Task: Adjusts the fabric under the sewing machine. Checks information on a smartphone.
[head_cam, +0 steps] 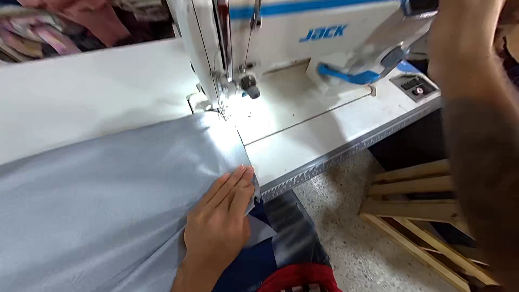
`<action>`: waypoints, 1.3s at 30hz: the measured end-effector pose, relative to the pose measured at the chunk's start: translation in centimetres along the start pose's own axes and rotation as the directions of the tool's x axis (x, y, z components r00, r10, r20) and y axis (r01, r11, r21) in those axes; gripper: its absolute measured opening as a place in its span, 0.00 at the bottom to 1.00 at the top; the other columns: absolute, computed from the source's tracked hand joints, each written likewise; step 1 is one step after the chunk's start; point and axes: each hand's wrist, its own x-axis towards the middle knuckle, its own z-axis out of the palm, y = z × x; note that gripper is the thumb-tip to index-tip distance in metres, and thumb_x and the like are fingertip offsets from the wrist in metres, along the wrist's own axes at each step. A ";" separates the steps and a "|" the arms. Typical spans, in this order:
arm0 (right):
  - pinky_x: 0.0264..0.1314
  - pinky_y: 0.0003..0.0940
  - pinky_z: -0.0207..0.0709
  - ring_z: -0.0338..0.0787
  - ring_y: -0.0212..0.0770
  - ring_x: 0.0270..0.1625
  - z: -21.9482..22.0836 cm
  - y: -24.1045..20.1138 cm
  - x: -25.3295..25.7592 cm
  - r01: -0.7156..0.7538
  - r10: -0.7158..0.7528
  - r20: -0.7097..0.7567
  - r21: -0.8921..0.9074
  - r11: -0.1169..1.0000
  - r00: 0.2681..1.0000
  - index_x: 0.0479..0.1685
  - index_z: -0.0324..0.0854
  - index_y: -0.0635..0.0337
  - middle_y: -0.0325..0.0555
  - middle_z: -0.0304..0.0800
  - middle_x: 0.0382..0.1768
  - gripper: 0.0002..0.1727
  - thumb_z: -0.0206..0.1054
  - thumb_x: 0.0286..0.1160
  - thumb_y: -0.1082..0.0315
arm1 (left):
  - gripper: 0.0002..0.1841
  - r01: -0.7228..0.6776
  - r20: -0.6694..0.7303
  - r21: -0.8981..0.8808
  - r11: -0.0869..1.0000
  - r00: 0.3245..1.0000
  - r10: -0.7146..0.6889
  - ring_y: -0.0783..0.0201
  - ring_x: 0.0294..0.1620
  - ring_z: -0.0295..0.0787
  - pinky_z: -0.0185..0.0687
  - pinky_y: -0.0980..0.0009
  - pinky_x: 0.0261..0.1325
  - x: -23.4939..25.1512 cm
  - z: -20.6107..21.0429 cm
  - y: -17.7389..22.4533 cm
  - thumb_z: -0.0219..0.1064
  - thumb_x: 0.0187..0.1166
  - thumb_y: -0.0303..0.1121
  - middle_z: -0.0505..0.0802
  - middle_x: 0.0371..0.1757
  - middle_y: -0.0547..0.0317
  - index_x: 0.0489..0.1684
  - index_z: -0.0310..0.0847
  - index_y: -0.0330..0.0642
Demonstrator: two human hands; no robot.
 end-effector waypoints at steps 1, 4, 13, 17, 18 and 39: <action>0.78 0.47 0.74 0.80 0.43 0.75 -1.0 -1.0 -5.8 0.096 -0.095 -0.013 0.083 0.992 0.995 0.71 0.77 0.64 0.52 0.81 0.70 0.23 0.52 0.90 0.57 | 0.17 0.002 0.013 -0.020 1.000 1.000 -0.001 0.60 0.72 0.88 0.81 0.62 0.78 0.1 -0.1 -0.1 0.53 0.79 0.27 0.94 0.67 0.60 0.49 0.92 0.42; 0.74 0.46 0.79 0.84 0.48 0.71 -2.3 0.2 -25.1 0.098 -0.080 -0.185 0.089 0.991 0.979 0.70 0.76 0.75 0.59 0.84 0.69 0.20 0.53 0.91 0.68 | 0.16 0.005 0.033 -0.040 0.999 0.999 -0.003 0.61 0.73 0.87 0.80 0.62 0.79 0.5 -0.2 -0.3 0.54 0.79 0.27 0.93 0.67 0.60 0.49 0.92 0.42; 0.93 0.45 0.61 0.64 0.37 0.91 6.5 0.8 -47.1 -0.581 0.242 0.796 0.162 0.798 0.555 0.89 0.68 0.49 0.41 0.66 0.89 0.33 0.46 0.92 0.43 | 0.14 0.029 0.058 -0.073 0.997 0.998 -0.025 0.58 0.73 0.87 0.79 0.58 0.81 0.7 -0.4 -0.2 0.57 0.81 0.28 0.93 0.67 0.56 0.48 0.92 0.38; 0.84 0.44 0.76 0.79 0.43 0.81 1.4 2.2 -50.6 -0.420 0.127 0.665 0.301 0.856 0.736 0.60 0.92 0.56 0.49 0.79 0.80 0.18 0.57 0.90 0.59 | 0.15 0.046 0.056 -0.057 0.997 0.998 -0.042 0.59 0.73 0.87 0.79 0.58 0.80 0.5 -0.4 -0.2 0.56 0.81 0.29 0.93 0.67 0.57 0.49 0.92 0.39; 0.86 0.48 0.74 0.76 0.46 0.84 0.9 2.6 -50.9 -0.393 0.066 0.670 0.350 0.850 0.740 0.60 0.93 0.52 0.49 0.75 0.83 0.17 0.59 0.89 0.60 | 0.15 0.046 0.049 -0.053 0.998 0.998 -0.044 0.59 0.73 0.87 0.79 0.58 0.80 0.6 -0.4 -0.2 0.56 0.81 0.29 0.94 0.66 0.57 0.49 0.92 0.40; 0.85 0.46 0.73 0.77 0.43 0.83 4.1 2.7 -50.0 -0.345 0.109 0.603 0.292 0.892 0.790 0.71 0.85 0.51 0.44 0.74 0.84 0.19 0.59 0.87 0.61 | 0.13 0.058 0.045 -0.056 0.997 0.997 -0.055 0.61 0.74 0.86 0.81 0.61 0.79 0.7 -0.5 0.1 0.58 0.82 0.30 0.93 0.68 0.60 0.49 0.92 0.40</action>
